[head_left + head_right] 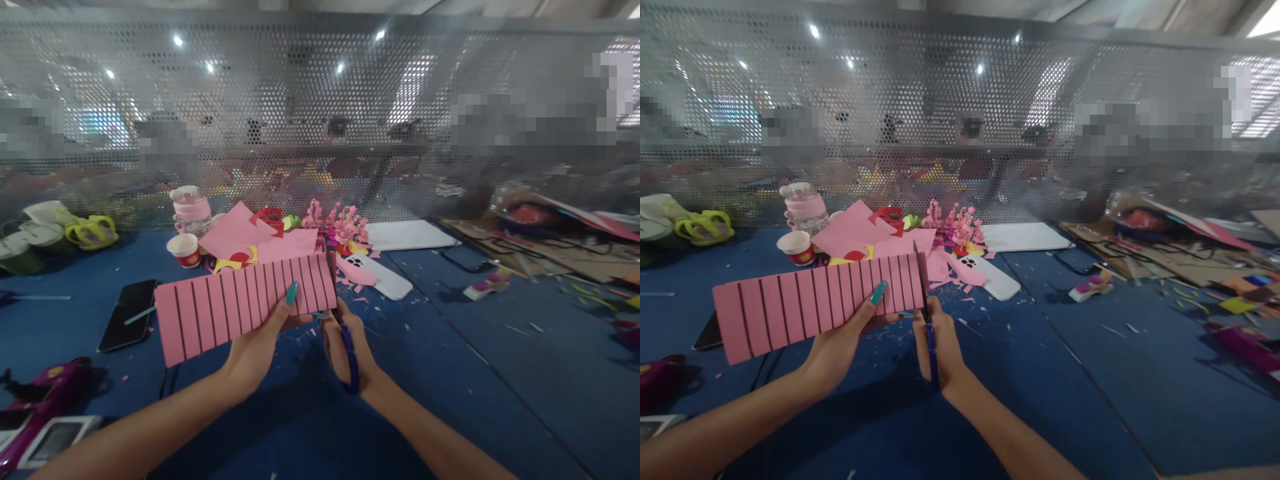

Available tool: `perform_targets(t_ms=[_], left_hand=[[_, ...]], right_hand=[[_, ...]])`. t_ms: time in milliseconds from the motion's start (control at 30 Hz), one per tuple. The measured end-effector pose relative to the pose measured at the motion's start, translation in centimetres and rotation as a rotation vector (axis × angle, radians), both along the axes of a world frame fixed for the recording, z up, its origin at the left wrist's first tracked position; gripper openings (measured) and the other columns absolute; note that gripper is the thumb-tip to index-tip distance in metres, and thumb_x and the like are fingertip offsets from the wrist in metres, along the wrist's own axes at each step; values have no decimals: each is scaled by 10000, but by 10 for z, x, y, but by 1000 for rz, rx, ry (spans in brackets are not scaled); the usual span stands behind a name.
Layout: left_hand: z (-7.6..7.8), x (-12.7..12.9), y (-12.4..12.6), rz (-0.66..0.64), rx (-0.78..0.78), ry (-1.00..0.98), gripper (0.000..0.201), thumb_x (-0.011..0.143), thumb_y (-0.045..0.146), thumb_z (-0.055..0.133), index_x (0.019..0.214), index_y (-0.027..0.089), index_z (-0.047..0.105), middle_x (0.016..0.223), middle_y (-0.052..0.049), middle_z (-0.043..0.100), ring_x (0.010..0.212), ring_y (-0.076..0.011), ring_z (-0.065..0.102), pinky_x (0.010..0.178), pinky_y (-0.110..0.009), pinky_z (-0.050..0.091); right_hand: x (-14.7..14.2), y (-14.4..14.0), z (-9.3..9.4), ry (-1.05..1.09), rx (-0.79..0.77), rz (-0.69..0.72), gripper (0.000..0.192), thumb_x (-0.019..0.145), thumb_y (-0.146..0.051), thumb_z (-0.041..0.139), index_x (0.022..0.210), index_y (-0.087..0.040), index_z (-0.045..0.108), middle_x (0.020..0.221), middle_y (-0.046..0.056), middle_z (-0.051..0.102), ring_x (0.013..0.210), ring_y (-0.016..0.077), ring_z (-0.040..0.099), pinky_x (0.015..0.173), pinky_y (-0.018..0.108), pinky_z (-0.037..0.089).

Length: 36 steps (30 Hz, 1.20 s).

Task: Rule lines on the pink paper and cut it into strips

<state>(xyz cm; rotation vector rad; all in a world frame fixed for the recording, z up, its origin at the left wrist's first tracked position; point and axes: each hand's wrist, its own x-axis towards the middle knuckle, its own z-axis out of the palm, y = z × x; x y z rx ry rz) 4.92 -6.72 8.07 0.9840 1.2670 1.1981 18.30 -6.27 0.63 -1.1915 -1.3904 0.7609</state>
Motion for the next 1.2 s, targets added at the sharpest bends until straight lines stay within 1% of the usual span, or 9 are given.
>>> perform_targets(t_ms=[200,333,533,600,700,767,867,1067,1200], left_hand=[[-11,-5,2,-24,19,5,377,691,485,688,876,157,696,727,-70,726,819,-262,702,979,-445,438],[-17,-6,5,-15,44,-31,387,706,442,695,966,157,686,750,-82,723,823,-269,699,959,-448,451],[-5,-12,20,56,134,-94,400,703,426,694,985,143,688,694,-62,717,768,-243,709,900,-391,496],[1,-15,26,66,214,-117,404,690,421,705,984,144,686,689,-49,718,736,-233,711,882,-377,506],[11,-19,30,78,274,-184,431,659,392,734,992,125,672,760,-54,731,705,-221,712,838,-357,531],[17,-20,31,100,277,-189,426,627,373,761,958,117,676,723,-45,727,680,-215,711,804,-337,545],[21,-21,31,89,297,-186,413,621,386,766,936,132,683,717,-36,726,679,-216,712,786,-326,552],[15,-25,31,80,253,-104,418,657,445,733,925,127,700,684,-67,714,662,-252,710,841,-414,515],[14,-26,32,72,260,-115,487,656,440,734,1038,144,679,706,-74,714,684,-263,710,846,-429,510]], right_hand=[[-3,-3,12,13,-65,-30,195,820,-378,432,732,-206,454,454,-76,401,356,83,358,357,219,296],[-5,-3,17,43,-115,-27,267,798,-455,456,694,-209,460,416,-72,410,326,91,388,332,224,322],[-1,2,22,360,-238,-82,412,733,-617,533,692,-223,418,383,-106,378,252,66,321,250,194,268],[4,5,23,424,-192,-91,420,718,-615,559,685,-221,417,397,-105,382,265,61,325,257,189,271],[11,11,23,434,-44,-86,393,744,-584,552,692,-209,448,463,-81,434,340,68,392,320,193,341],[14,13,20,390,29,-94,379,760,-569,546,706,-201,471,511,-64,468,396,76,431,376,206,382],[13,11,17,280,35,-115,378,776,-562,543,729,-189,502,540,-43,511,446,90,468,433,221,401],[0,1,21,292,-192,8,536,714,-699,503,684,-166,545,569,16,582,448,106,509,416,230,418],[-4,-2,22,294,-209,106,574,720,-725,455,682,-164,565,597,41,613,471,114,523,449,241,437]])
